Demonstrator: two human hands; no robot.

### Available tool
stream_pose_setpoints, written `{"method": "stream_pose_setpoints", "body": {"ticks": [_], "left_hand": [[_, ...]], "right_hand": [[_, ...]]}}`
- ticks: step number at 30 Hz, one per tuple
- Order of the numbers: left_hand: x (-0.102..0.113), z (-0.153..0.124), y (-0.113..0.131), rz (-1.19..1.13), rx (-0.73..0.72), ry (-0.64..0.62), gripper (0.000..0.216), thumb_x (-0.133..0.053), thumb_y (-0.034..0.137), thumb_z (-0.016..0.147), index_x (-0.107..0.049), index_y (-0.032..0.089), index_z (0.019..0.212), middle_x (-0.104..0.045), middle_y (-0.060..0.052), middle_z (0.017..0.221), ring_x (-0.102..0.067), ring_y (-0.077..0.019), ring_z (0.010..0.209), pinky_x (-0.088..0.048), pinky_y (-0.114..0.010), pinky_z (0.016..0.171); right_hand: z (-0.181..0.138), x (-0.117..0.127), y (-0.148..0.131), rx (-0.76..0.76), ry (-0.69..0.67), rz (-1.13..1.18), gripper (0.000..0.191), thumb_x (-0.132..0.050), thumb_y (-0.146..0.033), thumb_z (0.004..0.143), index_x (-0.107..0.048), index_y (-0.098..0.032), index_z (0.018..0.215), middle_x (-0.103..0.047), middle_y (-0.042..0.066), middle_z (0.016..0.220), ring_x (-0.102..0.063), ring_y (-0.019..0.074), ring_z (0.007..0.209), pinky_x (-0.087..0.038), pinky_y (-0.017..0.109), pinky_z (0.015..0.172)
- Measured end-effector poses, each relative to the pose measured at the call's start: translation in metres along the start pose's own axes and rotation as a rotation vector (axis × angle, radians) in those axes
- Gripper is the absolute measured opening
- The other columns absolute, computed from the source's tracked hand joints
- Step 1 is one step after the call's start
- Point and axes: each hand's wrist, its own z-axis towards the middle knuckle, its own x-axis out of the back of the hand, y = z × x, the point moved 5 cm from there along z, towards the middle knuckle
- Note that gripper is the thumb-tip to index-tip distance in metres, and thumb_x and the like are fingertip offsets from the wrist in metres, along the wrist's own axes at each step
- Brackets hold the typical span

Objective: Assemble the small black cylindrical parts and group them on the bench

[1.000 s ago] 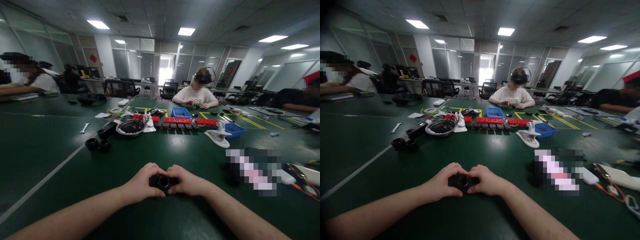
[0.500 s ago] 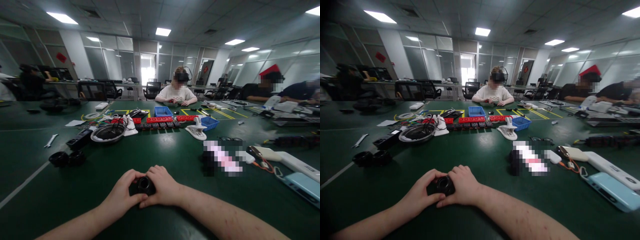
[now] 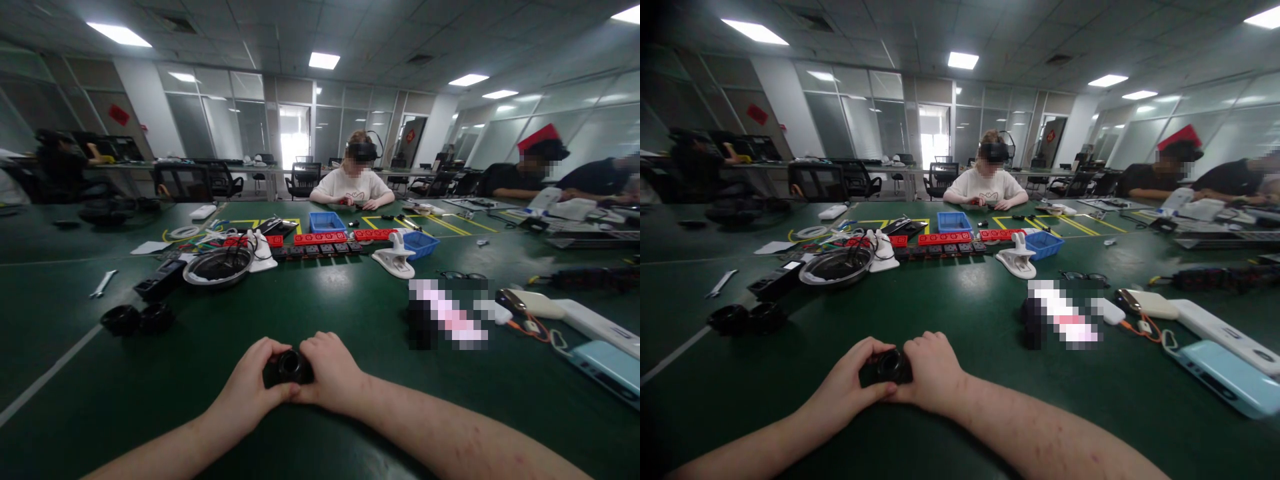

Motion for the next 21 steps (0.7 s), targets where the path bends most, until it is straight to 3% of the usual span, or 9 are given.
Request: {"method": "stream_pose_setpoints", "body": {"ticks": [5, 7, 11, 13, 17, 21], "left_hand": [[0.001, 0.001, 0.001, 0.015, -0.039, -0.004, 0.026, -0.065, 0.024, 0.065, -0.055, 0.019, 0.089, -0.053, -0.002, 0.086, -0.051, -0.0224, 0.084, -0.042, -0.034, 0.072], [0.002, 0.001, 0.002, 0.015, -0.085, -0.029, 0.028, -0.064, 0.027, 0.067, -0.054, 0.020, 0.092, -0.053, -0.003, 0.091, -0.050, -0.0234, 0.088, -0.042, -0.036, 0.076], [0.004, -0.001, 0.003, -0.013, -0.181, -0.069, 0.054, -0.068, 0.033, 0.065, -0.046, 0.025, 0.113, -0.048, -0.007, 0.114, -0.041, -0.0269, 0.107, -0.035, -0.041, 0.090], [0.005, -0.002, 0.003, -0.030, -0.186, -0.103, 0.055, -0.066, 0.032, 0.067, -0.044, 0.026, 0.117, -0.046, -0.006, 0.117, -0.041, -0.0264, 0.109, -0.035, -0.041, 0.092], [0.006, 0.001, 0.003, -0.045, -0.141, -0.143, 0.037, -0.062, 0.022, 0.070, -0.054, 0.027, 0.106, -0.054, -0.003, 0.100, -0.049, -0.0225, 0.097, -0.040, -0.036, 0.085], [0.004, 0.003, 0.003, -0.056, -0.107, -0.127, 0.036, -0.066, 0.022, 0.064, -0.057, 0.025, 0.099, -0.055, -0.001, 0.089, -0.052, -0.0212, 0.087, -0.043, -0.033, 0.075]], "right_hand": [[-0.002, 0.004, -0.003, 0.052, 0.053, 0.044, 0.059, -0.057, -0.067, 0.058, -0.055, -0.016, 0.088, -0.053, 0.006, 0.084, -0.046, 0.0206, 0.078, -0.035, 0.035, 0.072], [-0.002, 0.005, 0.000, 0.122, -0.016, 0.148, 0.057, -0.062, -0.061, 0.058, -0.055, -0.017, 0.094, -0.053, 0.005, 0.088, -0.046, 0.0196, 0.080, -0.037, 0.032, 0.072], [0.000, 0.011, 0.010, 0.209, -0.148, 0.329, 0.054, -0.068, -0.046, 0.062, -0.053, -0.018, 0.106, -0.054, 0.004, 0.094, -0.047, 0.0190, 0.087, -0.037, 0.032, 0.079], [0.002, 0.012, 0.013, 0.255, -0.187, 0.388, 0.052, -0.068, -0.039, 0.065, -0.052, -0.018, 0.110, -0.054, 0.004, 0.097, -0.047, 0.0185, 0.091, -0.036, 0.032, 0.082], [0.007, 0.010, 0.017, 0.306, -0.210, 0.403, 0.035, -0.068, -0.033, 0.067, -0.058, -0.017, 0.096, -0.055, 0.001, 0.087, -0.050, 0.0153, 0.083, -0.037, 0.028, 0.077], [0.009, 0.005, 0.014, 0.217, -0.179, 0.336, 0.035, -0.071, -0.041, 0.060, -0.056, -0.017, 0.081, -0.054, -0.002, 0.075, -0.049, 0.0135, 0.072, -0.037, 0.024, 0.065]]}}
